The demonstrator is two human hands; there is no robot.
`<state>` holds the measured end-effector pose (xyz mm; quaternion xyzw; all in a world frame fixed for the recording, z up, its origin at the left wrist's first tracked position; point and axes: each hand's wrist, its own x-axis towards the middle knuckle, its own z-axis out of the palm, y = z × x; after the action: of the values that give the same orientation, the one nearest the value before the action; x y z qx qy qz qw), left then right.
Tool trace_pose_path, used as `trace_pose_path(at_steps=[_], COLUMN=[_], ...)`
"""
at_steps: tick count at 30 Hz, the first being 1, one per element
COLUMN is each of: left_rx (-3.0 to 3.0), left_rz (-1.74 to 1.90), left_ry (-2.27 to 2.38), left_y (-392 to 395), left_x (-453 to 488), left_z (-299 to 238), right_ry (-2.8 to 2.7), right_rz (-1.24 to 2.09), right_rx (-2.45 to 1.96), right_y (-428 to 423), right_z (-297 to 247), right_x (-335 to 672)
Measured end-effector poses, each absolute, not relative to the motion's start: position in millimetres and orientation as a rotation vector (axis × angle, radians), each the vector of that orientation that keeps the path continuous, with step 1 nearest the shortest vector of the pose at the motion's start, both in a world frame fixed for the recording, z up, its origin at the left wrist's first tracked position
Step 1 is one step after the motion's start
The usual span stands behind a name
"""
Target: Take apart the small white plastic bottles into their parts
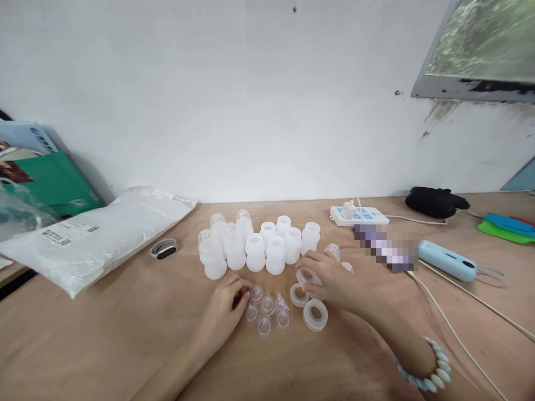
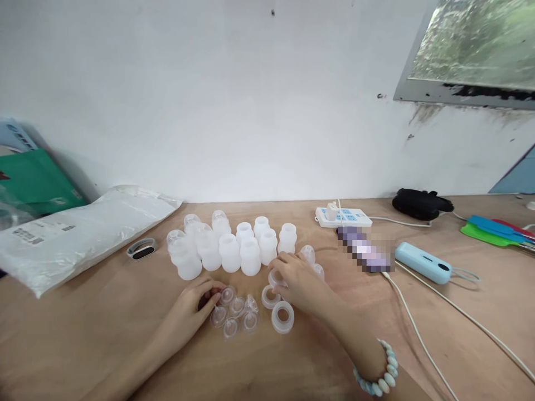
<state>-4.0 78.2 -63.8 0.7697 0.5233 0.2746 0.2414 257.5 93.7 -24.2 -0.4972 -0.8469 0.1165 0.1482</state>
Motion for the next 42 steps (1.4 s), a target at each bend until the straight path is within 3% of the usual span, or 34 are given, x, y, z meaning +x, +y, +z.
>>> trace_pose_path(at_steps=[10,17,23,35,40,42], left_rx=[2.197,2.472,2.568,2.565,2.595,2.539], left_rz=[0.726,0.612,0.597,0.844,1.208,1.411], left_ry=[1.412,1.450,1.492,1.477,1.385,1.369], left_y=[77,74,74,65,56,51], left_x=[-7,-8,-9,-7,-4,-2], left_z=[-66,-64,-66,-58,-50,-48], right_ry=[-2.481,-2.313,-2.256,-2.233,-1.895,-1.621], right_rz=[0.577,0.365,0.152,0.148,0.104,0.290], right_rx=[-1.358,-1.307,-1.249,-1.251,-1.183,-0.965], right_y=[85,90,125,195,166,142], right_z=[-14,-11,25,32,53,56], right_x=[248,240,201,141,192,211])
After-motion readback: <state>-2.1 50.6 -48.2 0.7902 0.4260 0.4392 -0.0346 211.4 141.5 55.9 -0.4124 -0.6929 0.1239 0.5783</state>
